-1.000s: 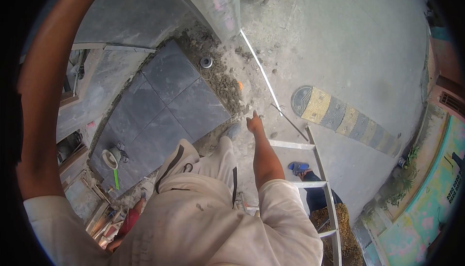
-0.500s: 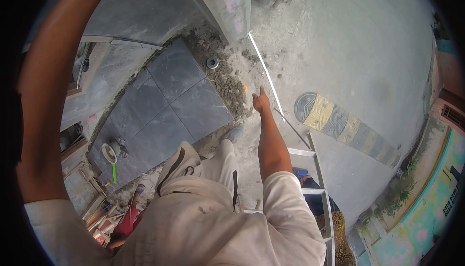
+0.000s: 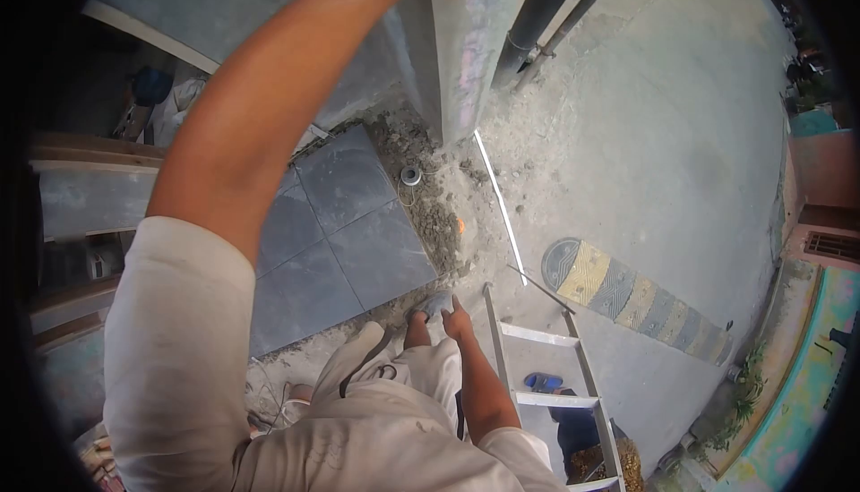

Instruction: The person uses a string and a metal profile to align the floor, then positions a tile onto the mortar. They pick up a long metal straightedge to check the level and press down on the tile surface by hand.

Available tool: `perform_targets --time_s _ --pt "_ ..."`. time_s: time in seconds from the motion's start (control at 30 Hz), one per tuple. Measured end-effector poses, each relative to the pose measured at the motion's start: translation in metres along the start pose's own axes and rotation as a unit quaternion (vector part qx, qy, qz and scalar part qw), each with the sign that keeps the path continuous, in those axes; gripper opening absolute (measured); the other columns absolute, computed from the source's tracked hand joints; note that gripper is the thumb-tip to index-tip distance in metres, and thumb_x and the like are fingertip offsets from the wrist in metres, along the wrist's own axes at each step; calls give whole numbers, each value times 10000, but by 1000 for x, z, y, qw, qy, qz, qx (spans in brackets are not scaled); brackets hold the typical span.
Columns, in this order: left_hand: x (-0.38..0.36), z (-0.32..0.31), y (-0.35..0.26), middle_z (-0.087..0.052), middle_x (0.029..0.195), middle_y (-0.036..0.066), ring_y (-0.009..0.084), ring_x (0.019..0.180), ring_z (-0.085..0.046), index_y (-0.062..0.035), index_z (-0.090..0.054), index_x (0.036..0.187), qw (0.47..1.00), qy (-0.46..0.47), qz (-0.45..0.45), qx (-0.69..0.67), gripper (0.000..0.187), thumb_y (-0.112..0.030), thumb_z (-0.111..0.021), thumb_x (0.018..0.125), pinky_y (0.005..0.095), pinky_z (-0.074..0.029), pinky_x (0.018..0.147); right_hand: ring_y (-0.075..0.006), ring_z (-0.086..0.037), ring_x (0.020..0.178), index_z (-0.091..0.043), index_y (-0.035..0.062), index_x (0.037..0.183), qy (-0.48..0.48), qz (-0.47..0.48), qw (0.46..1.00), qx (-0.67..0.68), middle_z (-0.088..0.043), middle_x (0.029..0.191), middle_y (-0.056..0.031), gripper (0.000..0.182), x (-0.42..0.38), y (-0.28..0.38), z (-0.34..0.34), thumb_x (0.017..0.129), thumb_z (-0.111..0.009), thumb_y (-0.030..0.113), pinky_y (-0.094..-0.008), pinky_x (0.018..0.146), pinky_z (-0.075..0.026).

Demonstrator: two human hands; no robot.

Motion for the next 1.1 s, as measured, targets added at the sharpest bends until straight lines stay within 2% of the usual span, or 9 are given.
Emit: perform_targets --time_s 0.17,0.33,0.37,0.47,0.63,0.73,0.83,0.9,1.1 --pt "-67 105 -72 -602 1014 61 213 949 -585 -110 -602 1043 917 -30 282 -281 337 -176 -689 725 384 -465 895 -117 -469 491 -211 142 1455 6 19 993 118 -532 604 -41 632 -13 -44 -5 914 -539 162 -278 418 -395" --pt "-334 311 -296 -562 974 127 319 960 -568 -42 -572 1022 582 412 469 -521 244 -73 -585 780 403 -476 840 -128 -414 441 -217 223 1451 -20 -5 999 29 -453 589 -29 655 52 -239 7 898 -554 129 -308 374 -338" --pt "-405 376 -343 -565 986 135 322 980 -560 -41 -579 1010 506 522 467 -503 235 -68 -584 777 401 -474 847 -128 -381 409 -207 228 1447 54 -177 969 164 -439 575 -27 640 39 -225 25 909 -543 150 -299 365 -302" --pt "-540 622 -387 -596 988 180 340 1005 -572 -39 -625 944 366 653 565 -347 197 -44 -527 773 405 -478 865 -125 -390 422 -172 241 1448 41 -196 972 123 -462 598 -31 641 -50 -99 69 919 -527 172 -287 376 -302" --pt "-597 897 -357 -612 934 229 368 928 -589 -18 -630 890 200 546 813 27 183 -21 -553 724 435 -491 803 -133 -429 448 -182 244 1447 65 -171 983 4 -494 647 -51 627 -58 -2 58 923 -521 182 -293 393 -359" --pt "-598 939 -364 -617 947 252 384 915 -606 -20 -648 938 150 416 890 114 272 54 -513 714 417 -486 818 -114 -396 442 -190 265 1444 93 -90 990 -48 -465 636 -31 610 -29 61 16 930 -510 191 -270 393 -328" --pt "-593 922 -398 -647 918 212 343 897 -612 -37 -664 933 227 350 904 91 346 62 -508 641 395 -483 825 -90 -349 433 -192 297 1439 199 -152 963 96 -412 586 2 610 -8 147 -57 930 -508 187 -243 379 -289" --pt "-581 901 -433 -638 979 169 339 971 -569 -52 -659 957 233 301 923 60 337 17 -513 661 410 -452 870 -85 -347 431 -187 278 1443 174 24 982 -66 -395 568 13 620 -14 198 -117 926 -513 177 -232 372 -279" --pt "-512 909 -528 -627 967 213 354 970 -583 -50 -653 1004 67 279 958 -13 404 87 -496 658 408 -467 858 -91 -435 448 -271 92 1429 308 189 921 -143 -485 596 -18 585 -92 288 -291 899 -510 157 -251 386 -358"
Point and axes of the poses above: each hand's wrist, its own x-axis towards the middle knuckle, its own z-axis out of the back of the hand, y = z × x, the point moved 3 cm from there along x, towards the middle knuckle
